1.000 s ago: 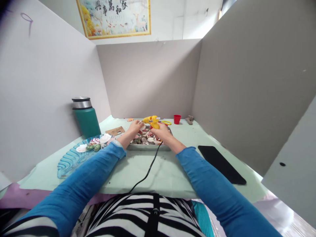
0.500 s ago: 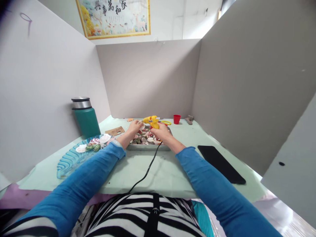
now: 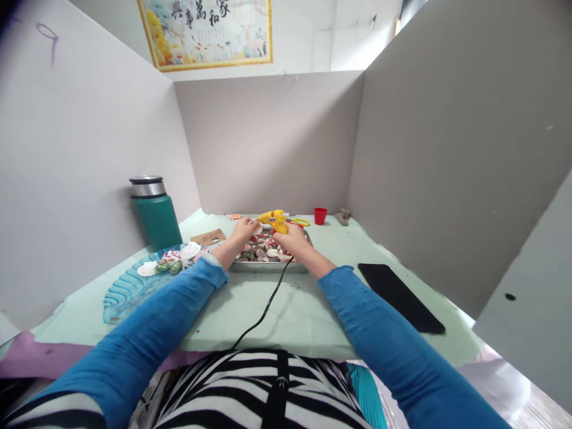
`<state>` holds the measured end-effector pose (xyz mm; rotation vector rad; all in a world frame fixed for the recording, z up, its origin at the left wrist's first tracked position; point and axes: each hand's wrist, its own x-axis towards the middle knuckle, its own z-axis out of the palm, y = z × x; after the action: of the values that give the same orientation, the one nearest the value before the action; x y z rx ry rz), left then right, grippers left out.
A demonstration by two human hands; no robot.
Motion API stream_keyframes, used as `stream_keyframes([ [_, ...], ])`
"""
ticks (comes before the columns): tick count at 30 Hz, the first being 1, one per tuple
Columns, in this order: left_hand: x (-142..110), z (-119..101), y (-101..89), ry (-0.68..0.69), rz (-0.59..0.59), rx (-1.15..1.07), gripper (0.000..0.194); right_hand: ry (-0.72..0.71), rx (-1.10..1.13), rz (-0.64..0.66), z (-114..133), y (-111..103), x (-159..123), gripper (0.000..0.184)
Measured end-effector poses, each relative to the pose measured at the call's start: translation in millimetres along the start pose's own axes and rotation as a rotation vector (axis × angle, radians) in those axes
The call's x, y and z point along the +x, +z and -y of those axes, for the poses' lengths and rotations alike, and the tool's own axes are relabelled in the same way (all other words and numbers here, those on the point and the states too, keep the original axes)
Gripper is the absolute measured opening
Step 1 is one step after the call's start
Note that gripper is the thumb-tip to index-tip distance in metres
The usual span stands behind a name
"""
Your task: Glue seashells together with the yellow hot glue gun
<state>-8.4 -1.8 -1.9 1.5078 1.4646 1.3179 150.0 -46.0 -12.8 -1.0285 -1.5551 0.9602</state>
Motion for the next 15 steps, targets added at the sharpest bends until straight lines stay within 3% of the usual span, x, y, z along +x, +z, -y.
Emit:
stream_keyframes([
  [15, 5.1, 6.8, 1.7, 0.090, 0.055, 0.036, 0.002, -0.046, -0.071, -0.023, -1.0, 1.0, 0.3, 0.013],
])
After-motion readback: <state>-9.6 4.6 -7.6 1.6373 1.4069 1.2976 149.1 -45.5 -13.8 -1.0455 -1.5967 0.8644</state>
